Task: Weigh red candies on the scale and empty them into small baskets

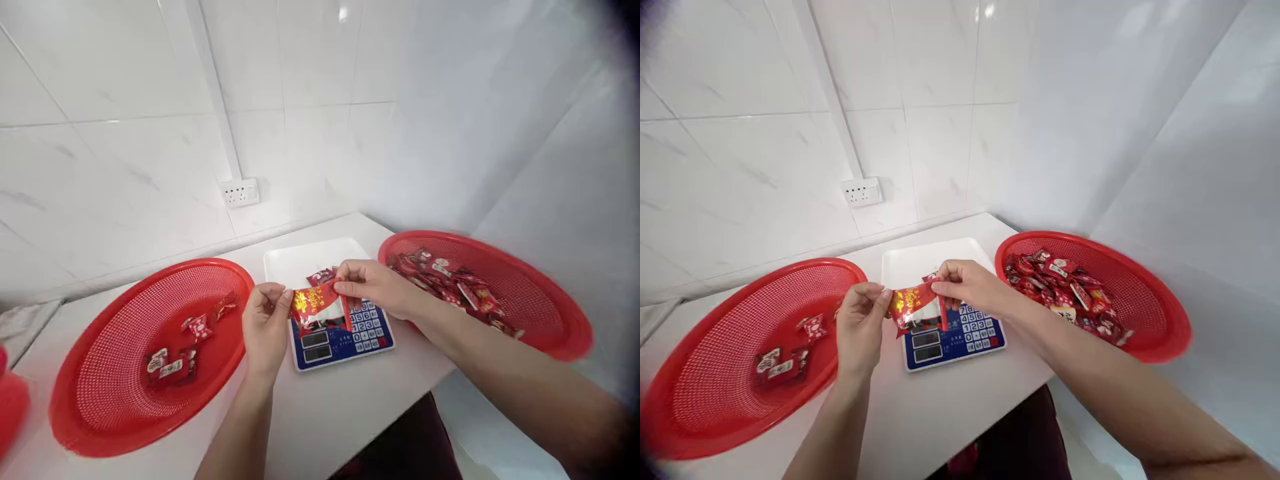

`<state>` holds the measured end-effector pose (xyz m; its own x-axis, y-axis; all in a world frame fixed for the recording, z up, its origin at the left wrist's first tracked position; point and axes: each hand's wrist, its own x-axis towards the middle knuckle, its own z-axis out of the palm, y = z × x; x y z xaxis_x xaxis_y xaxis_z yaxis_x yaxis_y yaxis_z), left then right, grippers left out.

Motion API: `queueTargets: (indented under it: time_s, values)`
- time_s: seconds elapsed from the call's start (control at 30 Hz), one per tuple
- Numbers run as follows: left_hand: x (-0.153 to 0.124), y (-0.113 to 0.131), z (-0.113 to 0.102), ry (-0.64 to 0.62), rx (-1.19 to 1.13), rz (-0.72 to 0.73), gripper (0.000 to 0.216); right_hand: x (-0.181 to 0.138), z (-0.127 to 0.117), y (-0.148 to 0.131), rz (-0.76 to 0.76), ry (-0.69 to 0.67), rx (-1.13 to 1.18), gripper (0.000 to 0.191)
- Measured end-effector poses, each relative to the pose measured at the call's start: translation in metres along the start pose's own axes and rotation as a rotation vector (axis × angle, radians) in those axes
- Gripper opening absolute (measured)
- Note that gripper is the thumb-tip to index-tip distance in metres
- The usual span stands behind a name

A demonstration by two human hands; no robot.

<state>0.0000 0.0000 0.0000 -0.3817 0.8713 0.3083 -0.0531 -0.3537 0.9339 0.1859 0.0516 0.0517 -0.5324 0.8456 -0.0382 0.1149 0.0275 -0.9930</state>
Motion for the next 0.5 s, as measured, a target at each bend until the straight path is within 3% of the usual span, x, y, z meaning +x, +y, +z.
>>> queueTargets:
  time_s: [0.23,0.33,0.5]
  values:
    - [0.004,0.008,0.001,-0.388,-0.172,-0.397,0.048,0.007,-0.009,0.002,-0.002,0.142,0.197,0.036]
    - [0.004,0.012,0.001,-0.37,-0.208,-0.413,0.048,0.008,-0.006,0.005,0.028,0.159,0.241,0.036]
    - [0.007,0.011,-0.005,-0.197,-0.052,-0.235,0.039,0.014,-0.005,0.009,0.049,0.168,0.279,0.028]
